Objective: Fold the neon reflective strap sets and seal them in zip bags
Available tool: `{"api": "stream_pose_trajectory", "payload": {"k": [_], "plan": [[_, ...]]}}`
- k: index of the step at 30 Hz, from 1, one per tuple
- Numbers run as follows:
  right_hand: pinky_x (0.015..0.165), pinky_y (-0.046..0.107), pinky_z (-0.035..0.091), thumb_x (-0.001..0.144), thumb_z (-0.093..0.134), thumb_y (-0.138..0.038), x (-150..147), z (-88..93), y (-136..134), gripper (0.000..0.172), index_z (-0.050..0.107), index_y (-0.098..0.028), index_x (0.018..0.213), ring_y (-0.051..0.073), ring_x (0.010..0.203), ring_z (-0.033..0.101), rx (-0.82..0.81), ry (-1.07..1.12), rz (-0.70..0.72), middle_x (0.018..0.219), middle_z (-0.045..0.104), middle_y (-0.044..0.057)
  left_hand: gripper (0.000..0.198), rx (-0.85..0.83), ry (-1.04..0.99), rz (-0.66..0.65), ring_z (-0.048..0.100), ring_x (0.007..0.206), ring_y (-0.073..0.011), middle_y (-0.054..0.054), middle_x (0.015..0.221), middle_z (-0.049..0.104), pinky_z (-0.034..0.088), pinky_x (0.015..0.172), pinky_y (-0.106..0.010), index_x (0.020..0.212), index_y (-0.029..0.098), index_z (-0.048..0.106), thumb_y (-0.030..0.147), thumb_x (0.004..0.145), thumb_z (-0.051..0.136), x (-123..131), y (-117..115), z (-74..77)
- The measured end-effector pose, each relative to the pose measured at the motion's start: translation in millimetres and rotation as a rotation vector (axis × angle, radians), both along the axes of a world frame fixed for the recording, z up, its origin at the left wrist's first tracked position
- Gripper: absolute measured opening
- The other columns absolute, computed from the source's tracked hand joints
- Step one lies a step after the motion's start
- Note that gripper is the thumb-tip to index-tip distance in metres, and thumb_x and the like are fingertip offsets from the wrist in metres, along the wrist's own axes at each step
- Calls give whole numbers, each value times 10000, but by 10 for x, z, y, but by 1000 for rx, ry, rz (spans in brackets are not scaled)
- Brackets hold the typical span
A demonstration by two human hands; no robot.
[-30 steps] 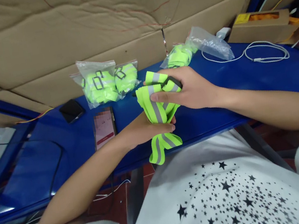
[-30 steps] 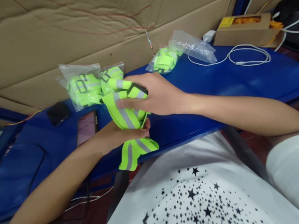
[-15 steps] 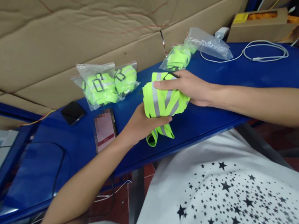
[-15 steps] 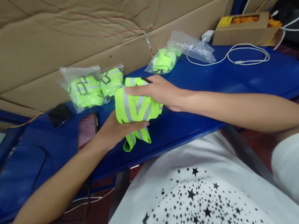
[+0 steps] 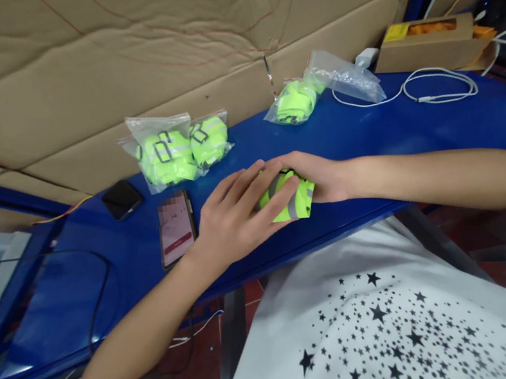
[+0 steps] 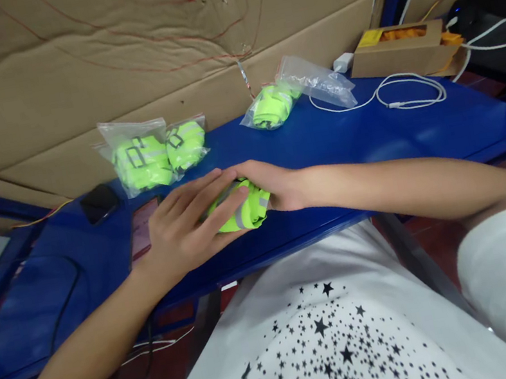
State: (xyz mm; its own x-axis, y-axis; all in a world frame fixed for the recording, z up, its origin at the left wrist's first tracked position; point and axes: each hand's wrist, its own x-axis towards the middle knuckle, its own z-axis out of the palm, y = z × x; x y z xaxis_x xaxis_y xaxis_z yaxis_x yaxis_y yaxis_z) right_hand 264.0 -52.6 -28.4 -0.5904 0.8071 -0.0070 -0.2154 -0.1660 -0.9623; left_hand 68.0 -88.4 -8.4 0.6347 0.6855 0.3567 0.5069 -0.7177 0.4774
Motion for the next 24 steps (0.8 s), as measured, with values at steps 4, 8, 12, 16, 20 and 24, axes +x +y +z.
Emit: {"api": "stream_pose_trajectory", "payload": {"k": [4,8,12,16,20,24], "plan": [[695,308,617,970,594,-575,34,46,-26,395,680,-203,866,180,711,703,-171,25,64,799,745,31,366,16,-23,40,623,1323,-389,-84,1293,755,347,1179,-548,1102,351,804,386,750,900,-5,27,-50],[892,317,599,929,643,-655,119,108,-9,437,749,-232,948,197,932,731,58,-134,-58,953,794,22,286,54,-58,33,660,1241,-368,-73,1197,778,386,1106,-522,1014,360,800,365,744,894,-21,57,-84],[939,317,584,943,583,-705,132,93,14,523,781,-222,981,219,1015,730,150,-189,-10,1024,802,36,365,84,-94,56,690,1117,-338,-73,1138,778,454,1017,-450,1027,323,772,395,700,916,-20,1,-57],[1083,323,520,1000,462,-712,127,68,16,590,706,-241,1258,206,1266,646,365,-126,-143,1316,725,46,425,132,-245,218,683,1007,-262,-47,1135,761,492,958,-354,1144,267,710,351,759,869,-28,-23,-7],[1112,359,502,996,502,-684,150,34,2,599,606,-249,1395,219,1318,605,591,-141,-21,1397,670,56,220,152,-335,296,631,806,-178,-1,944,739,503,773,-278,1035,230,703,291,827,739,-38,49,9],[890,323,589,872,749,-585,131,-64,38,633,587,-195,1345,228,1104,677,599,-207,-5,1238,704,66,153,142,-304,304,562,664,-147,23,772,668,467,621,-264,947,200,695,277,815,683,-47,154,-60]]}}
